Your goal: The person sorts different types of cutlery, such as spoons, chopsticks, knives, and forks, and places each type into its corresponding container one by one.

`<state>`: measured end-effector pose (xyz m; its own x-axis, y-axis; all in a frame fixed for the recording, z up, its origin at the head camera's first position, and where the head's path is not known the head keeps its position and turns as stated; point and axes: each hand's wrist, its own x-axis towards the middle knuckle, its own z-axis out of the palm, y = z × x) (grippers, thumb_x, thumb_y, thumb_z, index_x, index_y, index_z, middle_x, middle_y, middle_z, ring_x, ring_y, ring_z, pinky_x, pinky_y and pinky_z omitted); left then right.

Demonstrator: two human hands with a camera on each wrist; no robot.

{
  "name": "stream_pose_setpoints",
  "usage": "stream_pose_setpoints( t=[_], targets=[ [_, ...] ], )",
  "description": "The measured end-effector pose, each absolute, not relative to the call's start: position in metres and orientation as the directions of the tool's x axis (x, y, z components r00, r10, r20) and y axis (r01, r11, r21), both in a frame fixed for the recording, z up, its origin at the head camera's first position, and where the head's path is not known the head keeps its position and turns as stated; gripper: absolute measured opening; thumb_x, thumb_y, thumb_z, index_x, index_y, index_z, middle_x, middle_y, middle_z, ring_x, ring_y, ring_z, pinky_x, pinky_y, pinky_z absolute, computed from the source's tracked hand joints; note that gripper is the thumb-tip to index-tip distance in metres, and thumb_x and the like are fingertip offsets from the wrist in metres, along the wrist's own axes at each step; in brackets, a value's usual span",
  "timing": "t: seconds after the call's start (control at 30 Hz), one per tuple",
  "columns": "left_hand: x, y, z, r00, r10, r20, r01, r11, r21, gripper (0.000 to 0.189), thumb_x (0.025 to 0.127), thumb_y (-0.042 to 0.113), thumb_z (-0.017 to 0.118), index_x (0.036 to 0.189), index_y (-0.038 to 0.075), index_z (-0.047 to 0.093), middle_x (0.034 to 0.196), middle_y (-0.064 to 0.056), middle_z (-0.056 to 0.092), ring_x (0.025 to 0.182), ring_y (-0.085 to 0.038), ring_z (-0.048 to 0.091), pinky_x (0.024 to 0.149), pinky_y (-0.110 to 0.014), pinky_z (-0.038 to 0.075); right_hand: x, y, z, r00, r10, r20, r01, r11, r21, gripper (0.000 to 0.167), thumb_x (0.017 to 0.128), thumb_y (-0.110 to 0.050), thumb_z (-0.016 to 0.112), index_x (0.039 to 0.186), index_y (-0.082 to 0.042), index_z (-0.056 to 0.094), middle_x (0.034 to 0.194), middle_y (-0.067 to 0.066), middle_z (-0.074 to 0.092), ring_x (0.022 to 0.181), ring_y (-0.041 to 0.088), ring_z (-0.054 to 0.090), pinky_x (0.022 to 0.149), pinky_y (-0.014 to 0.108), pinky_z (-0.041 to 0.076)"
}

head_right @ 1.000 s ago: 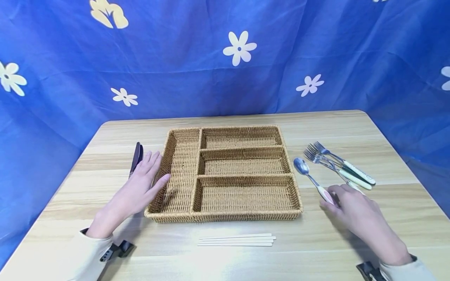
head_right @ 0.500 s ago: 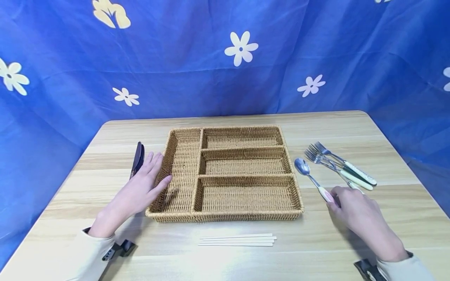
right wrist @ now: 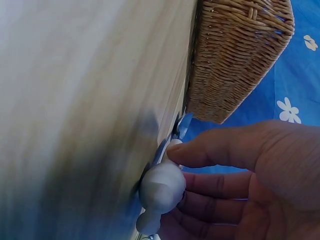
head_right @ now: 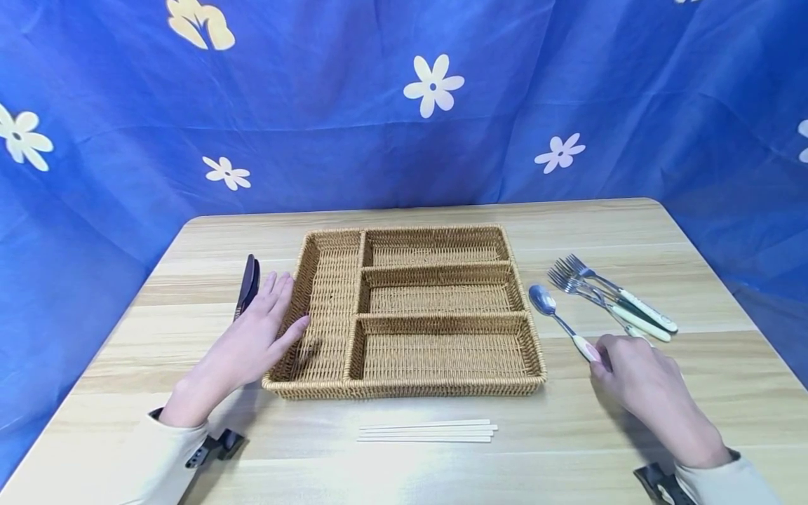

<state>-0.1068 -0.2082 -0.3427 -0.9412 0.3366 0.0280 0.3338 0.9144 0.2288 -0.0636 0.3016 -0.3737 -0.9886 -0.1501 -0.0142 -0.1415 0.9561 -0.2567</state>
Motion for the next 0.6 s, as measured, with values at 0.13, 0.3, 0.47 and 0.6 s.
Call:
stream_pose_setpoints(
  t=[0.13,0.3,0.47,0.6],
  targets=[
    [-0.1067,-0.2076,-0.3426,-0.94,0.339,0.021,0.335,0.914,0.228,0.075,0.103,0.044,0.034,0.15,-0.008,0.008,0.158,-0.021,0.002,0.146,-0.038,-0.001,0.118,-0.052,0.007,-0.0628,0.3011,-0.3746,-0.989,-0.151,0.005,-0.147,0.956,-0.253,0.004,0.081,-0.012,0.068,0.084,-0.01,0.068,0.06,-0.008,0.047,0.054,0.013,0.039,0.043,0.03,0.029],
    [-0.1065,-0.2068,-0.3422,-0.938,0.345,0.016,0.34,0.912,0.231,0.074,0.104,0.043,0.034,0.15,-0.009,0.007,0.158,-0.022,0.0,0.146,-0.037,-0.003,0.118,-0.051,0.006,-0.0627,0.2999,-0.3746,-0.989,-0.148,0.029,-0.151,0.959,-0.241,0.003,0.082,-0.01,0.066,0.08,-0.011,0.065,0.059,-0.007,0.043,0.053,0.013,0.037,0.042,0.03,0.026],
    [-0.1062,-0.2059,-0.3413,-0.937,0.35,0.009,0.344,0.913,0.221,0.074,0.104,0.043,0.032,0.15,-0.009,0.006,0.158,-0.022,0.001,0.146,-0.037,-0.002,0.119,-0.05,0.006,-0.0632,0.2977,-0.3731,-0.985,-0.147,0.088,-0.164,0.96,-0.229,0.005,0.083,-0.01,0.066,0.079,-0.01,0.064,0.056,-0.006,0.039,0.051,0.013,0.036,0.04,0.03,0.024],
    [-0.1057,-0.2059,-0.3408,-0.937,0.348,-0.001,0.34,0.917,0.208,0.076,0.103,0.046,0.031,0.15,-0.009,0.005,0.158,-0.022,0.001,0.145,-0.039,0.0,0.119,-0.05,0.005,-0.0642,0.2973,-0.3719,-0.975,-0.159,0.155,-0.191,0.956,-0.221,0.003,0.082,-0.008,0.068,0.083,-0.007,0.065,0.056,-0.006,0.04,0.05,0.012,0.035,0.039,0.029,0.025]
  ],
)
